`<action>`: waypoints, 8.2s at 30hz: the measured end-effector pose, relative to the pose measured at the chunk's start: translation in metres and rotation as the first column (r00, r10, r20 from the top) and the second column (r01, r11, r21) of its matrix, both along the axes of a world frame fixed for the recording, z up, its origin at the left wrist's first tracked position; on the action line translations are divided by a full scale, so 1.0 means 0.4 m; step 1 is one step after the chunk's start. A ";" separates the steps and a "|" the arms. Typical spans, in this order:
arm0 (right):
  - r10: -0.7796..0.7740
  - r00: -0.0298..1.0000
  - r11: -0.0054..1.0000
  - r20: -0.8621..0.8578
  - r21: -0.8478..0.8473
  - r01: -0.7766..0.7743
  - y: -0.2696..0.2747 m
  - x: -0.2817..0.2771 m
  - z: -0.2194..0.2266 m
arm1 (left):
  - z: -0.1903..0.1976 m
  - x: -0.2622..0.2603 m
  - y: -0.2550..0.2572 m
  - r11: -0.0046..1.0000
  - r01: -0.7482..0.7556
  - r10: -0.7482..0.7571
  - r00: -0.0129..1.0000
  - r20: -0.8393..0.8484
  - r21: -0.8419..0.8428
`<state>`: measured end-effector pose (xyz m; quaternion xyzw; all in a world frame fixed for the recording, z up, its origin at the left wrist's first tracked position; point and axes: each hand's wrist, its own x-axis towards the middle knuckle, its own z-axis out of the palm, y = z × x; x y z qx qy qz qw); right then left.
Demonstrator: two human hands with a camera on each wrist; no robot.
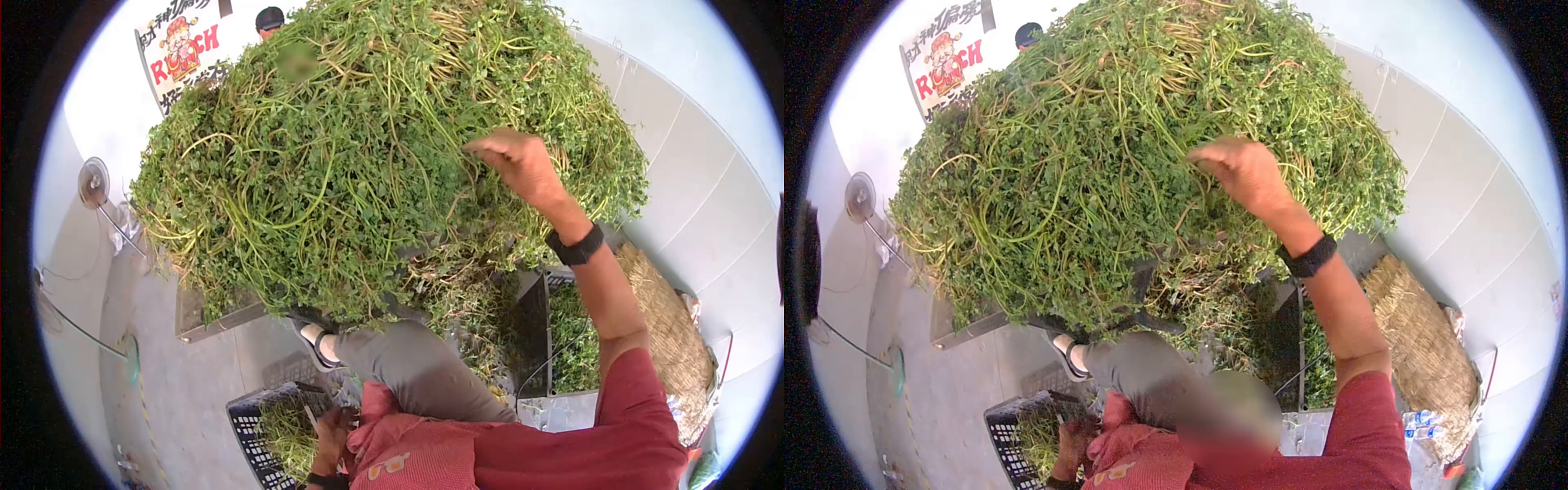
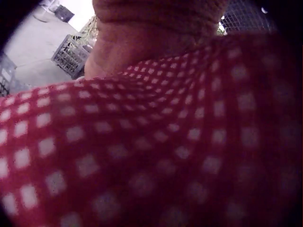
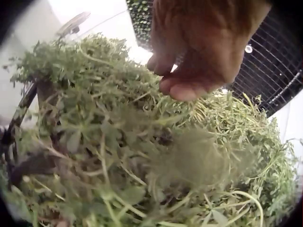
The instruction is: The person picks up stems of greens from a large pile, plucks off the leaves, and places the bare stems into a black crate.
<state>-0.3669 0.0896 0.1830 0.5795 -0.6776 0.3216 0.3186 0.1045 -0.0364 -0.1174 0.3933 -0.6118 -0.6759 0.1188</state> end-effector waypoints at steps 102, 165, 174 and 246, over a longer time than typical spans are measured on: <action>0.090 0.813 0.900 0.575 0.303 -0.314 -0.065 0.013 -0.025 | 0.338 -0.125 -0.058 0.787 0.054 0.483 0.564 -0.669 0.614; -0.058 -0.028 0.754 0.998 0.025 -0.656 0.092 0.515 -0.445 | 0.282 -0.338 0.025 0.896 0.121 0.159 0.813 -0.561 0.428; -0.041 -0.125 0.838 0.991 -0.034 -0.545 0.099 0.516 -0.451 | 0.255 -0.312 0.059 0.969 -0.028 0.142 0.875 -0.463 0.244; 0.206 -0.252 0.890 0.946 -0.288 -0.353 0.025 0.438 -0.405 | 0.304 -0.385 0.083 0.932 0.340 -0.212 0.792 -0.573 0.125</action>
